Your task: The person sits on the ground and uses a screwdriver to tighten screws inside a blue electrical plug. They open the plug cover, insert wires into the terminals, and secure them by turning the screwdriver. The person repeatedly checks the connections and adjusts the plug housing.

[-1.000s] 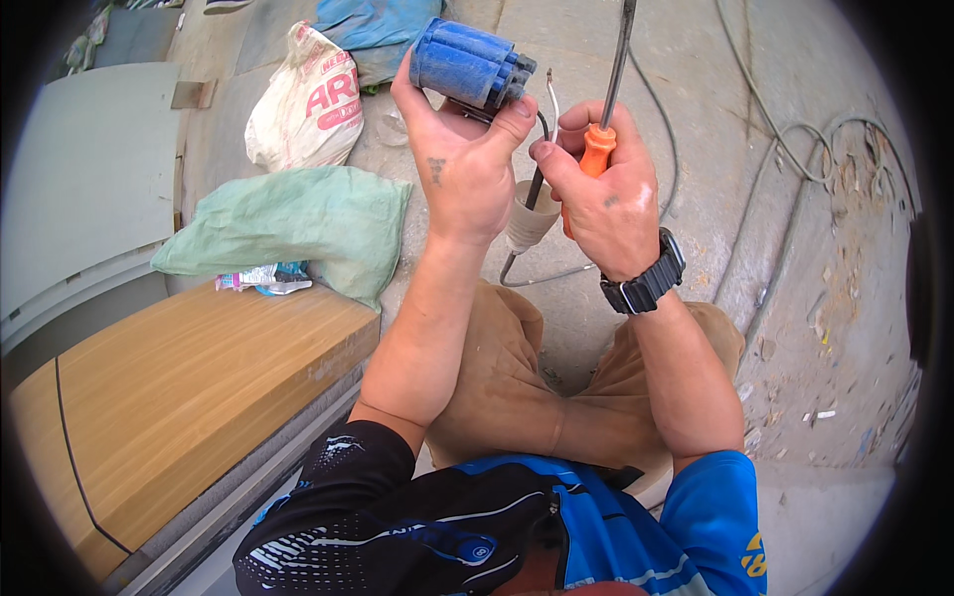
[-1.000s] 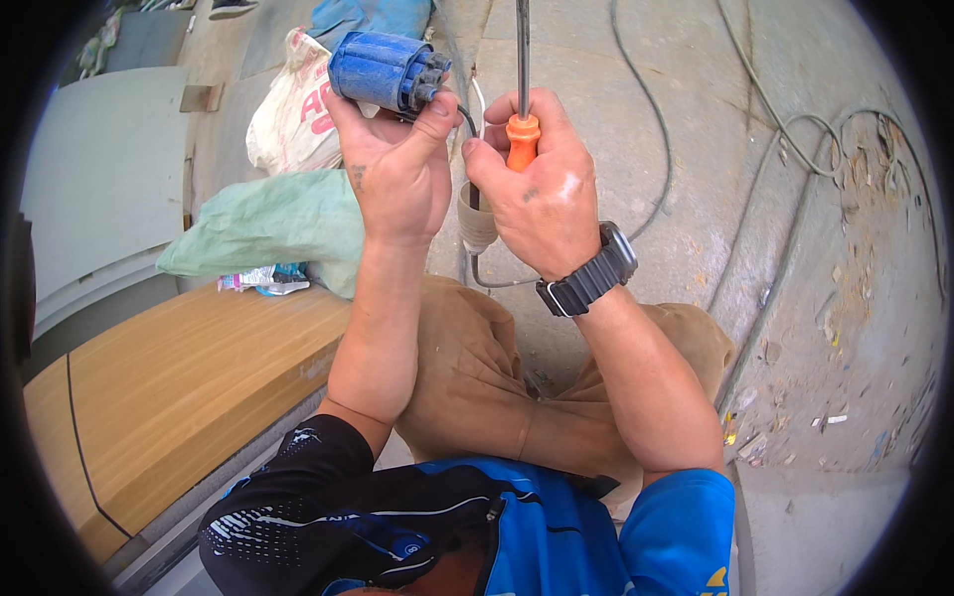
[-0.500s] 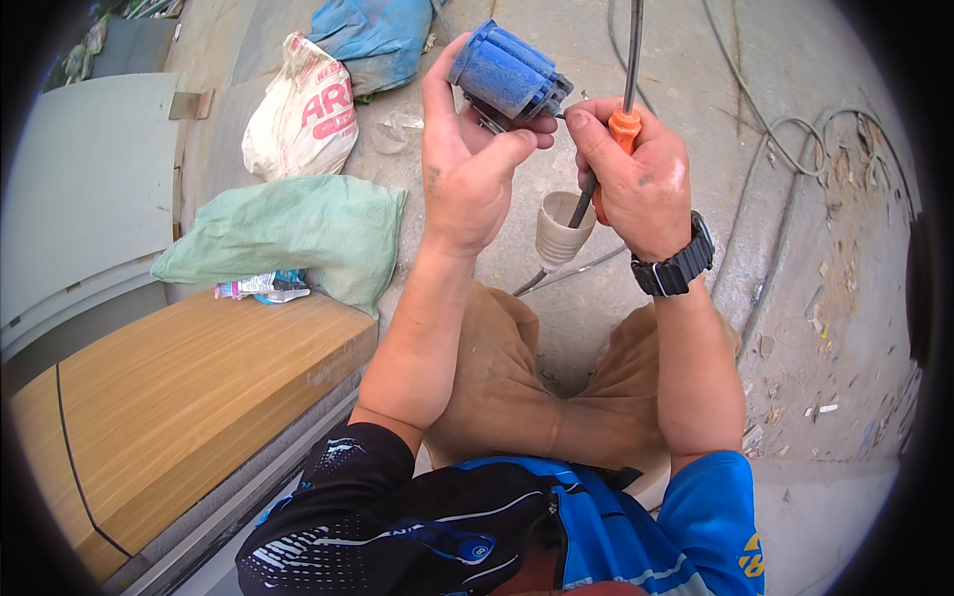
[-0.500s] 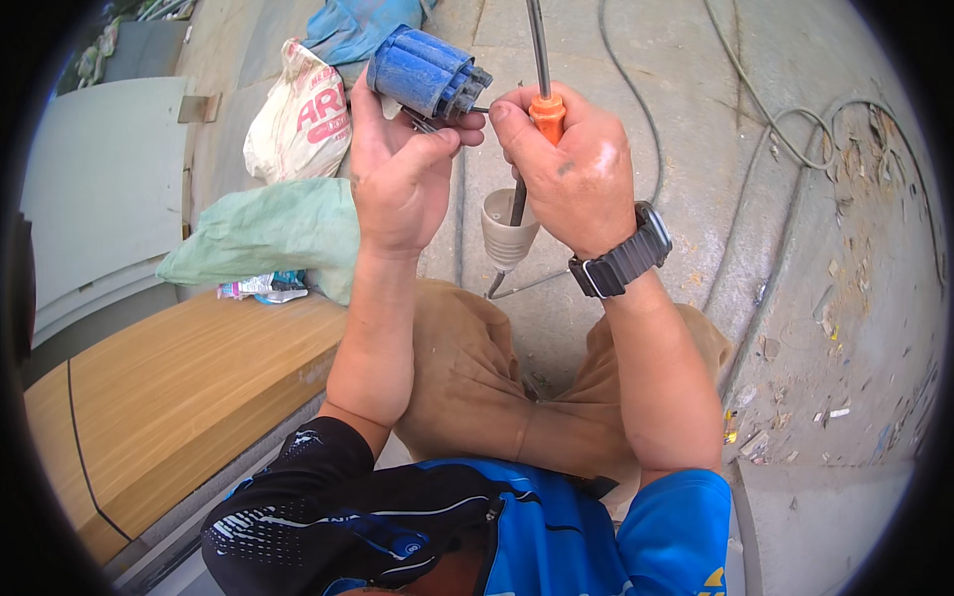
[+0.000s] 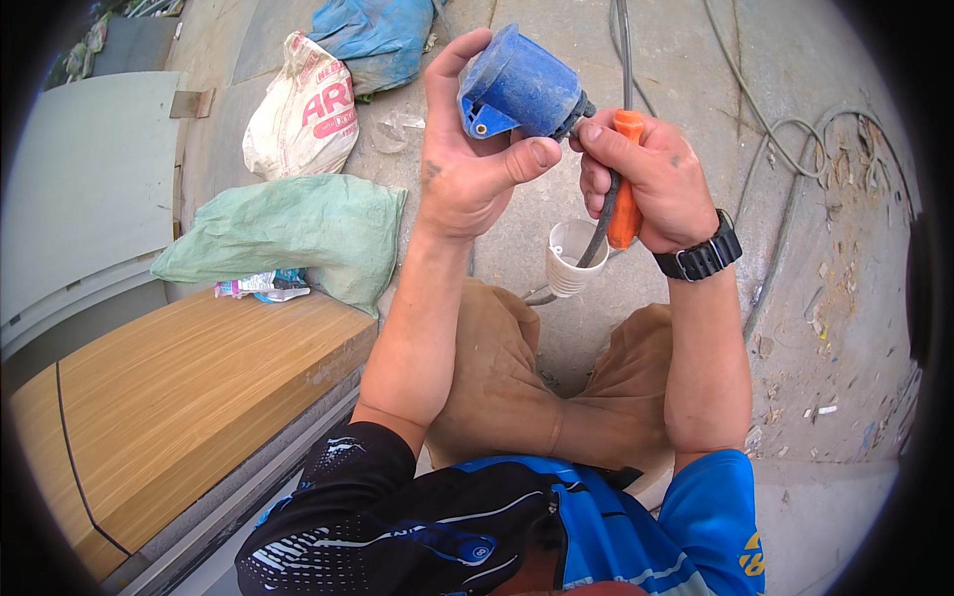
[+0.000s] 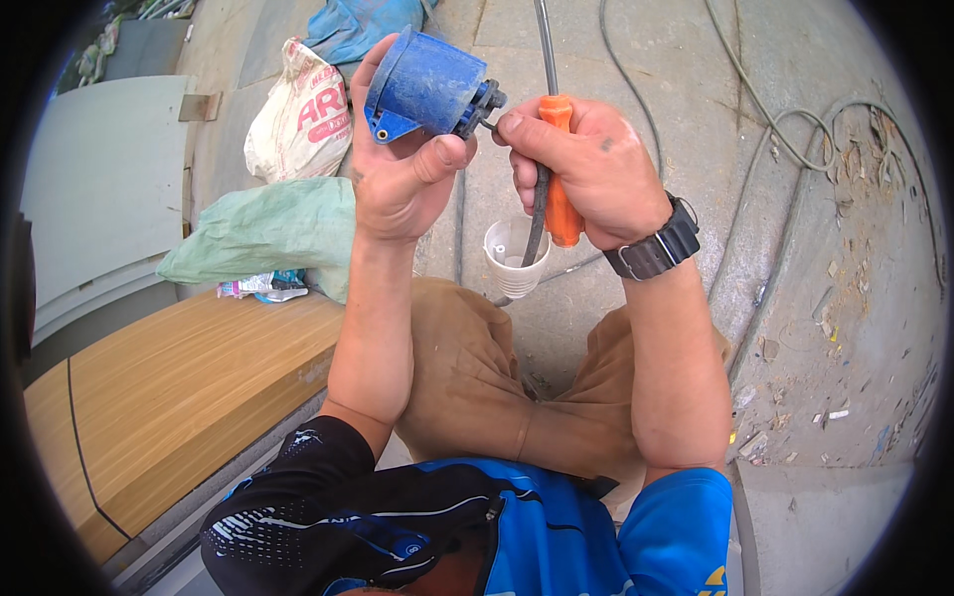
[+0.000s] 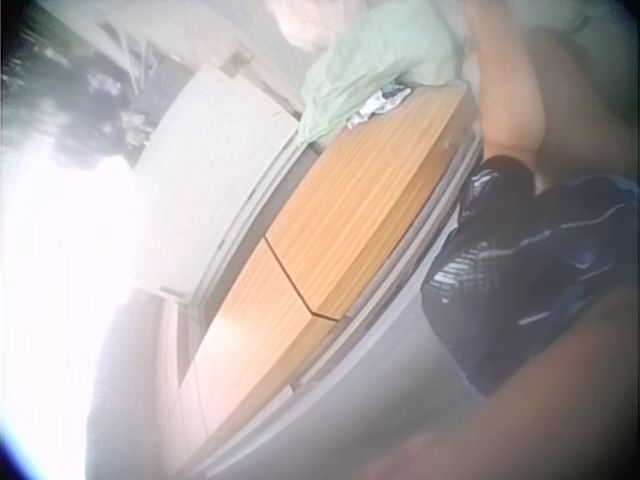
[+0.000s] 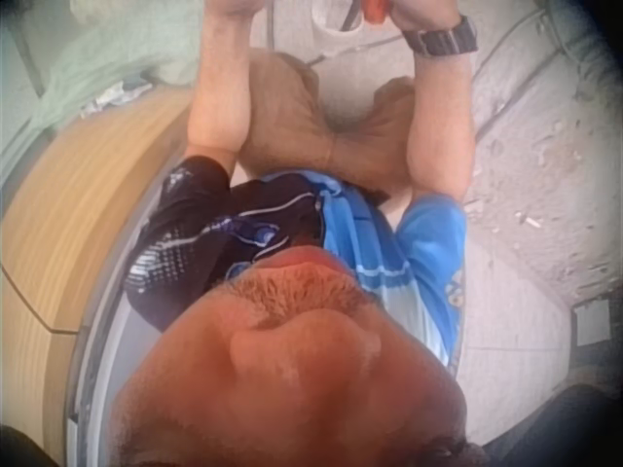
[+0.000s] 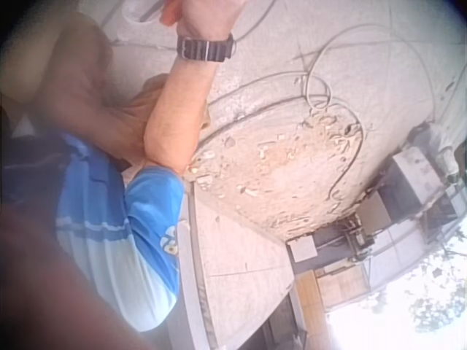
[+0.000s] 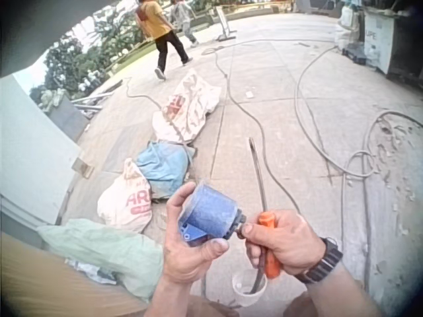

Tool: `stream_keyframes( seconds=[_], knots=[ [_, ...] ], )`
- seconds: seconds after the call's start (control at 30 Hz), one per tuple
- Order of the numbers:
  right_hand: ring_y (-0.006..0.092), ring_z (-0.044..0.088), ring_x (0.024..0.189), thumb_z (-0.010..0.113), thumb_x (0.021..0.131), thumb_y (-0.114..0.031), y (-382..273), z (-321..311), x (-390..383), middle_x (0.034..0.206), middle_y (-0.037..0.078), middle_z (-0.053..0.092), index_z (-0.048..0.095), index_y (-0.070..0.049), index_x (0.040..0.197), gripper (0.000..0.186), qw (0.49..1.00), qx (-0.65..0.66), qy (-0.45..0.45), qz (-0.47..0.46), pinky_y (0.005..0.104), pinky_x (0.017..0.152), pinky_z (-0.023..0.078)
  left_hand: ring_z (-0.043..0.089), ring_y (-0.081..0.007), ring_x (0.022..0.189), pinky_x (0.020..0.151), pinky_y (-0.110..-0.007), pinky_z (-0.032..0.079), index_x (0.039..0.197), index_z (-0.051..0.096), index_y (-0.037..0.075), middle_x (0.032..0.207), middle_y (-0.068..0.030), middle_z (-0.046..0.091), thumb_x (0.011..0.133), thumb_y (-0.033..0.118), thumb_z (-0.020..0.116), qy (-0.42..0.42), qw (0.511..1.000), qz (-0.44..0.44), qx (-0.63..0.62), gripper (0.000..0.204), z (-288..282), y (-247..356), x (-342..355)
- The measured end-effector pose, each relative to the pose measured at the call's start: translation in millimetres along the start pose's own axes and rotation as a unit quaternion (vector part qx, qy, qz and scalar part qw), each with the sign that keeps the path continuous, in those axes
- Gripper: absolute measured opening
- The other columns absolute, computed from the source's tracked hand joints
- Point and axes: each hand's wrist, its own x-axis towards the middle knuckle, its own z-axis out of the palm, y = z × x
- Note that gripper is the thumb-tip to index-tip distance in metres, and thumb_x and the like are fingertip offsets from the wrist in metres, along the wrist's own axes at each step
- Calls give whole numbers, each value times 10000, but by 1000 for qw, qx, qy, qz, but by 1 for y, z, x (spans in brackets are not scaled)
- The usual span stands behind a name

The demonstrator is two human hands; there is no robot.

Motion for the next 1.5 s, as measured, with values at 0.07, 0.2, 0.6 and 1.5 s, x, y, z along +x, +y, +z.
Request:
stream_keyframes(
  seconds=[0.07,0.2,0.6,1.5],
  knots=[
    [110,563,543,643,959,-206,-1,-3,-1,660,19,606,653,-7,939,200,999,22,-24,27,258,524,493,612,-191,1068,853,-333,572,1490,267,127,1193,-78,557,719,22,879,3,1000,-4,-5,990,2,-1,0],
    [119,565,524,628,969,-207,5,-4,1,645,18,600,647,-14,919,200,993,78,-48,68,260,508,493,608,-189,1058,884,-342,570,1516,224,139,1182,-72,548,692,42,902,-3,999,0,53,1072,4,-3,0],
    [143,588,519,605,988,-198,10,-9,3,637,22,599,624,-38,854,210,980,139,-93,107,282,508,516,658,-234,991,851,-363,592,1484,248,118,1097,-106,600,725,-36,851,-9,986,32,162,981,1,-9,-1],
    [172,657,839,610,887,-49,-15,-22,-8,1139,138,607,472,72,1379,525,955,-216,197,-46,292,774,539,597,-157,928,835,-303,524,1374,295,65,1096,-90,554,806,5,806,60,935,109,333,766,-7,-9,4]
  ],
)
